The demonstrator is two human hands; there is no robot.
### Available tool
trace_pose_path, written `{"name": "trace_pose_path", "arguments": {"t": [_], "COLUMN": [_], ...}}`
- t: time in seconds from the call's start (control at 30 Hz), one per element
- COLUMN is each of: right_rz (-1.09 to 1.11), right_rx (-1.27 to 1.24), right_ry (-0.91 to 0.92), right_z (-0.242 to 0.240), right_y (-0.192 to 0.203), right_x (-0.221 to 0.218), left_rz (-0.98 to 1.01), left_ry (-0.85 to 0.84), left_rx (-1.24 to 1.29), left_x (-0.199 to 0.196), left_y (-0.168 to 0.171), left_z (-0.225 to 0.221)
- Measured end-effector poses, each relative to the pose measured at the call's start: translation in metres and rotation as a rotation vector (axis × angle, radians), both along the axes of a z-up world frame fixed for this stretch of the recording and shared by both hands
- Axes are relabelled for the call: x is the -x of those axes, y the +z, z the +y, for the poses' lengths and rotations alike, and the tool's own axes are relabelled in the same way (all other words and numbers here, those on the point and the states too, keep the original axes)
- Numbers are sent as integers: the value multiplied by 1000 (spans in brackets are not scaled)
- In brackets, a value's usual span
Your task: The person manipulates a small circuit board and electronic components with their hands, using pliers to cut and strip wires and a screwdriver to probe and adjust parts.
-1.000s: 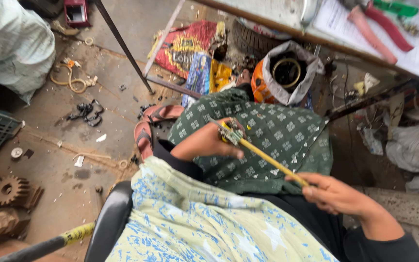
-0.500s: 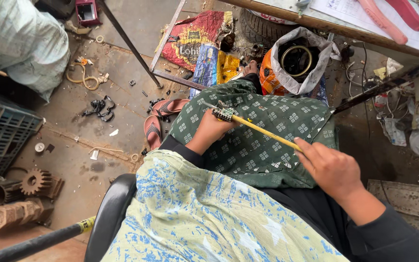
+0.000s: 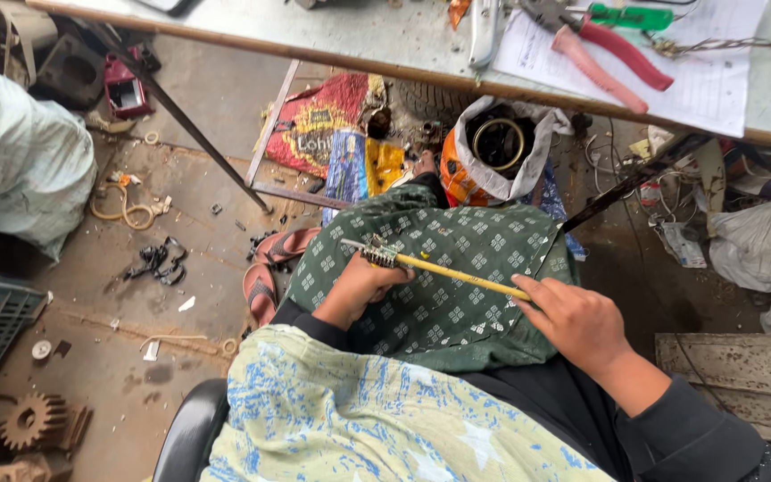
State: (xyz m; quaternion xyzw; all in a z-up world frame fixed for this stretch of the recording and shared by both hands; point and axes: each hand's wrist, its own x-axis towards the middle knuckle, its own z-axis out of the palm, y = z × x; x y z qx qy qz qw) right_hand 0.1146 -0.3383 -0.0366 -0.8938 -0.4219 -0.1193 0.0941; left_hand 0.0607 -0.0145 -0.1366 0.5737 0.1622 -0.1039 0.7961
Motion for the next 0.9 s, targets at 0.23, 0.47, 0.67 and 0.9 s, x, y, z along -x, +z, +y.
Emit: {"name": "trace_pose_path", "arguments": {"t": [0.23, 0.47, 0.67, 0.9], "right_rz": [259, 206, 57, -80], "right_rx": [-105, -164, -54, -56], "right_ry": [-36, 37, 12, 66], "right_z": [2, -3, -17, -23], "right_y": [-9, -3, 8, 12], "right_x": [3, 7, 9, 9], "left_rz": [-447, -147, -146, -174], "left_ry": [184, 76, -19, -70], "left_rx": [-684, -391, -200, -122], "left_x": [0, 1, 8, 9], "left_y": [11, 7, -1, 7], "left_z": [-5, -7, -12, -15]}}
